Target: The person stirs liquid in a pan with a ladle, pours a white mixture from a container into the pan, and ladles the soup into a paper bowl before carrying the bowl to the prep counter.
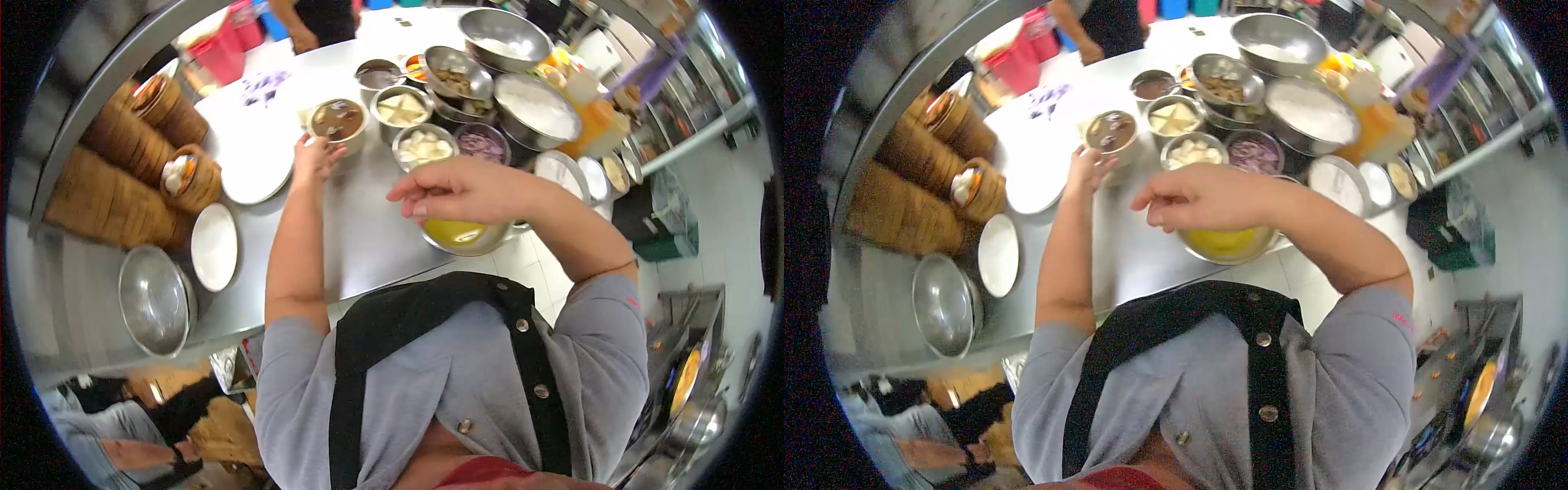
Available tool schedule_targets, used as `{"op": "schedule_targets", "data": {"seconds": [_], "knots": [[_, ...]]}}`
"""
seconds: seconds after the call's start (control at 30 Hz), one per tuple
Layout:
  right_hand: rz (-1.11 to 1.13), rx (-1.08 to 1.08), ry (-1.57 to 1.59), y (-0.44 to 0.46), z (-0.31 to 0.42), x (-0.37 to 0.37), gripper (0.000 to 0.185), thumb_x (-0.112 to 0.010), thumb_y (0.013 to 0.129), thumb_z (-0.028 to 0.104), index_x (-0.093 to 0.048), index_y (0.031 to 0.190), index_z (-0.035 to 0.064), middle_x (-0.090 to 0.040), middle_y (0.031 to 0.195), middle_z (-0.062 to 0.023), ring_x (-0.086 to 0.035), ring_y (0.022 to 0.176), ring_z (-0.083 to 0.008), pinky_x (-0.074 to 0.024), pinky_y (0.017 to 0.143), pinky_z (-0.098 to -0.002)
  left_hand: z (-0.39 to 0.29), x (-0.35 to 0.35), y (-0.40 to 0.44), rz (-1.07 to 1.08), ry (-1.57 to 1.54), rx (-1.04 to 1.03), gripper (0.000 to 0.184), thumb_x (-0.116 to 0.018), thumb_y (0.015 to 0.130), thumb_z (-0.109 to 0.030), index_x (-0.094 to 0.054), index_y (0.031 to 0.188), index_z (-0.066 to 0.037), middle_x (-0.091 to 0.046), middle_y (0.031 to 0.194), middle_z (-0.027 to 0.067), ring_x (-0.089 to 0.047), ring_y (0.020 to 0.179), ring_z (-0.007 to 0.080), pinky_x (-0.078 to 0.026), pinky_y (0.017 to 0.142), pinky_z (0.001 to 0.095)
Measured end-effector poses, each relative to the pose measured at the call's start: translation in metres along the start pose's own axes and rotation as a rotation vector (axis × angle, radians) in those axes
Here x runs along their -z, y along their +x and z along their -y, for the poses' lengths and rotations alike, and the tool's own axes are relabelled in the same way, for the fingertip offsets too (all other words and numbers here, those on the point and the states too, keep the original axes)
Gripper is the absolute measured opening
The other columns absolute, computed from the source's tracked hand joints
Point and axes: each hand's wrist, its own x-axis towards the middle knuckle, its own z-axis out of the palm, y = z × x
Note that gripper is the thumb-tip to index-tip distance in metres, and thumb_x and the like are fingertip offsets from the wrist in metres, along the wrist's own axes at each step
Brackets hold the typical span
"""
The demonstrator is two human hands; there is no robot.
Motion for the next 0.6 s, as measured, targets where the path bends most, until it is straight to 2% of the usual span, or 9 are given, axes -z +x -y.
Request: {"op": "schedule_targets", "data": {"seconds": [0.13,0.2,0.27,0.3,0.37,0.4,0.47,0.5,0.6], "knots": [[-0.159,0.001,0.076,-0.072,-0.023,-0.005,0.033,-0.049,0.088,0.014,-0.049,0.117,0.0002,-0.06,0.098,-0.0064,-0.056,0.091,-0.0123,-0.044,0.082,-0.0271,0.014,0.023,0.069,0.043,0.003,0.025,0.069,-0.051,0.079,0.004,-0.007,0.129,-0.01,-0.044,0.109,0.0276,-0.056,0.089,0.0416,-0.055,0.071,0.0462],[-0.292,-0.005,0.094,-0.109,-0.044,-0.007,0.034,-0.05,0.087,0.015,-0.049,0.118,0.0004,-0.06,0.097,-0.0067,-0.056,0.09,-0.0125,-0.0446,0.081,-0.0272,0.018,0.036,0.086,0.324,0.179,-0.121,0.045,-0.05,0.08,0.004,-0.032,0.122,0.002,-0.048,0.111,0.0222,-0.055,0.094,0.0375,-0.055,0.073,0.0442],[-0.306,-0.061,0.138,-0.149,-0.059,-0.006,0.034,-0.052,0.087,0.017,-0.05,0.117,0.0002,-0.06,0.097,-0.0072,-0.056,0.09,-0.0127,-0.0448,0.079,-0.0272,0.006,0.02,0.061,0.248,0.048,0.022,0.04,-0.061,0.081,-0.008,-0.046,0.117,0.003,-0.05,0.116,0.0158,-0.054,0.101,0.0242,-0.048,0.085,0.0324],[-0.387,-0.09,0.149,-0.171,-0.07,-0.008,0.034,-0.052,0.087,0.017,-0.05,0.117,0.0002,-0.06,0.097,-0.0072,-0.056,0.09,-0.0127,-0.0448,0.079,-0.0272,0.013,0.043,0.071,0.307,0.711,-0.257,0.043,-0.065,0.08,-0.013,-0.047,0.115,0.002,-0.051,0.115,0.0147,-0.051,0.105,0.0203,-0.045,0.089,0.0285],[-0.431,-0.025,0.261,-0.217,-0.096,-0.01,0.035,-0.053,0.086,0.02,-0.051,0.115,0.0006,-0.061,0.095,-0.0077,-0.057,0.087,-0.0128,-0.0449,0.077,-0.0274,0.013,0.075,0.083,0.086,0.791,-0.275,0.051,-0.065,0.08,-0.018,-0.04,0.119,0.002,-0.043,0.126,0.0142,-0.045,0.112,0.0217,-0.041,0.093,0.0274],[-0.499,-0.043,0.266,-0.241,-0.108,-0.011,0.035,-0.053,0.086,0.02,-0.051,0.115,0.0006,-0.061,0.095,-0.0077,-0.057,0.087,-0.0128,-0.0449,0.077,-0.0274,0.001,0.023,0.029,-0.256,-0.058,0.001,0.05,-0.058,0.083,-0.021,-0.036,0.122,0.002,-0.04,0.128,0.0153,-0.044,0.113,0.0241,-0.04,0.095,0.0298],[-0.539,-0.06,0.232,-0.291,-0.128,-0.013,0.034,-0.054,0.085,0.02,-0.052,0.113,0.001,-0.061,0.094,-0.0076,-0.057,0.086,-0.0139,-0.0449,0.077,-0.0276,-0.007,0.056,0.0,-0.101,0.425,-0.276,0.046,-0.053,0.085,-0.018,-0.037,0.123,0.002,-0.044,0.122,0.0163,-0.046,0.108,0.0276,-0.041,0.094,0.0386],[-0.599,-0.103,0.198,-0.32,-0.129,-0.016,0.033,-0.054,0.084,0.019,-0.052,0.112,0.0014,-0.061,0.093,-0.0082,-0.057,0.086,-0.0151,-0.0449,0.077,-0.0273,-0.039,0.074,0.011,-0.148,-0.286,0.163,0.039,-0.053,0.085,-0.015,-0.042,0.118,0.002,-0.049,0.113,0.0168,-0.052,0.097,0.0279,-0.046,0.084,0.0369],[-0.709,-0.19,0.227,-0.389,-0.158,-0.024,0.032,-0.052,0.084,0.017,-0.053,0.111,0.0011,-0.06,0.093,-0.0089,-0.057,0.086,-0.0157,-0.0447,0.077,-0.0275,-0.023,-0.031,-0.083,-0.376,0.435,-0.638,0.037,-0.052,0.085,-0.015,-0.043,0.117,0.001,-0.05,0.112,0.0163,-0.053,0.097,0.0271,-0.046,0.083,0.036]]}}
